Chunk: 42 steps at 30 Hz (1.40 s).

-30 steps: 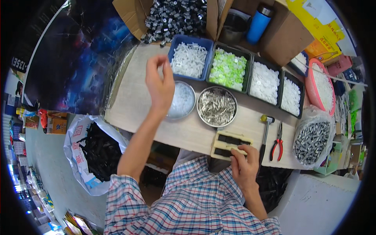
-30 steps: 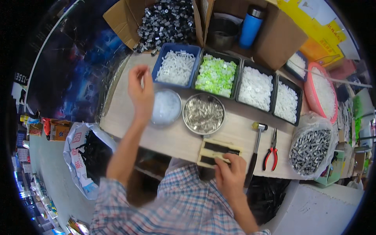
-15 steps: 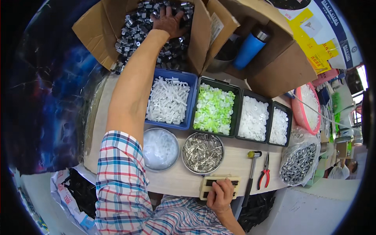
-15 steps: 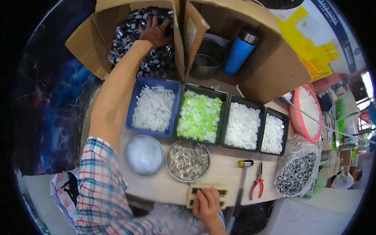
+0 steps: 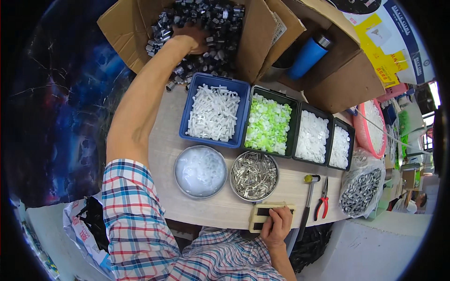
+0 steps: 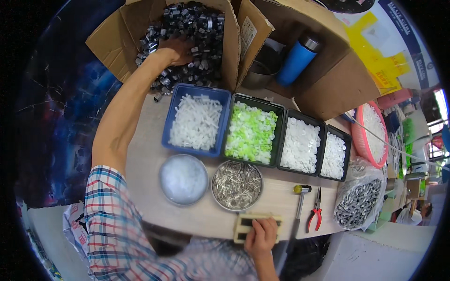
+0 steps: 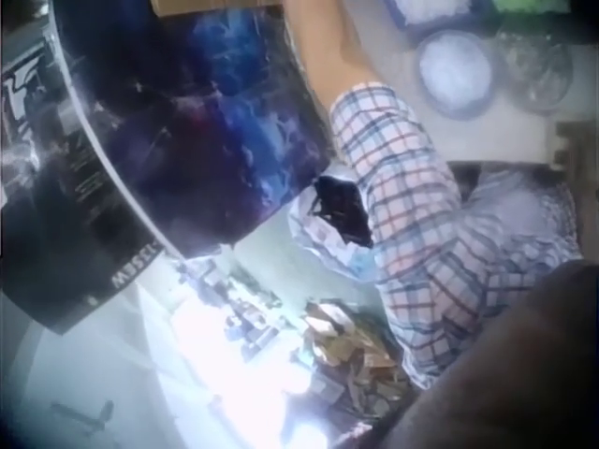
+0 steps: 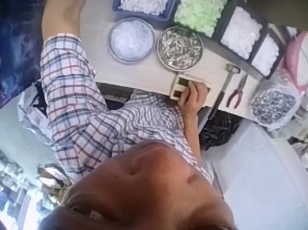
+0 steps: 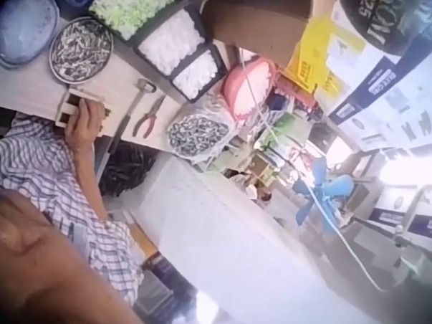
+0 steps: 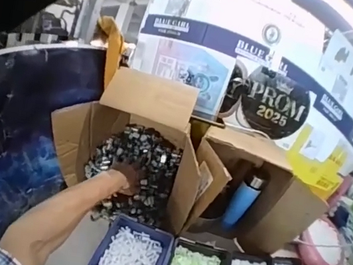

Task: Assembling small plastic and metal components at a workbench using a wooden jig and tools.

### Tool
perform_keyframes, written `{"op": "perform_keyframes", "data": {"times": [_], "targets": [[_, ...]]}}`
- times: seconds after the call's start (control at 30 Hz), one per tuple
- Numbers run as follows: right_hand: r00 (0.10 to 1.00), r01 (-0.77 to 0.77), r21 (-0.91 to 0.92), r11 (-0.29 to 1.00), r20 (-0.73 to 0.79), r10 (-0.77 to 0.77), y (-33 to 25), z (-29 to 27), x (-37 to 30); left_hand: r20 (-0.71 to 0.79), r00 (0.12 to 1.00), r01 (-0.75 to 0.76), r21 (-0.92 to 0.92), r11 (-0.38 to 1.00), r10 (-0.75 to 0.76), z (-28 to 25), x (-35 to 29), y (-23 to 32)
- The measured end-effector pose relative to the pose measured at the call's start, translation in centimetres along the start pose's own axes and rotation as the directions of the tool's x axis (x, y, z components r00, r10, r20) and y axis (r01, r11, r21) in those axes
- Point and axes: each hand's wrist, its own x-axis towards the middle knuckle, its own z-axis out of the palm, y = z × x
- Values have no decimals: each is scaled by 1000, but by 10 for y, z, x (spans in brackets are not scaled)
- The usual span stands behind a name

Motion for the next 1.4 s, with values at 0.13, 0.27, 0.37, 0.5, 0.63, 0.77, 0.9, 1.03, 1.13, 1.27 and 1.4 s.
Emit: {"op": "perform_keyframes", "data": {"times": [0.13,0.27,0.37,0.5,0.63,0.77,0.9,1.03,1.13,1.27,1.4], "targets": [[1000,7,33,999,-21,-6,-2,1,4,-217,961,-162,72,984,174,35,-25,-32],[999,22,64,998,-40,-20,-3,-1,1,17,994,-100,-149,984,104,30,-64,-42],[998,35,75,997,-52,-31,-4,-1,3,-6,997,-78,-85,993,77,34,-113,-39],[998,34,100,994,-63,-28,-6,-5,2,-101,983,-167,-172,971,152,48,-174,-46],[997,51,126,991,-69,-43,-3,-5,3,-226,949,-266,-196,944,221,52,-236,-52],[996,79,130,988,-61,-71,3,-4,2,-314,913,-328,-182,927,261,47,-280,-41],[993,103,138,985,-75,-94,3,-3,2,-377,910,-277,-236,931,175,51,-315,-20],[991,105,168,980,-98,-90,3,-1,0,-328,941,-167,-230,959,85,45,-342,2],[991,110,179,978,-90,-95,2,-1,-1,-415,910,-136,-277,951,10,48,-355,9],[991,113,191,975,-89,-97,3,-3,-1,-507,859,-114,-317,942,-66,46,-368,18],[990,127,209,970,-87,-111,3,-4,-2,-630,724,-41,-446,894,-281,36,-385,21]]}}
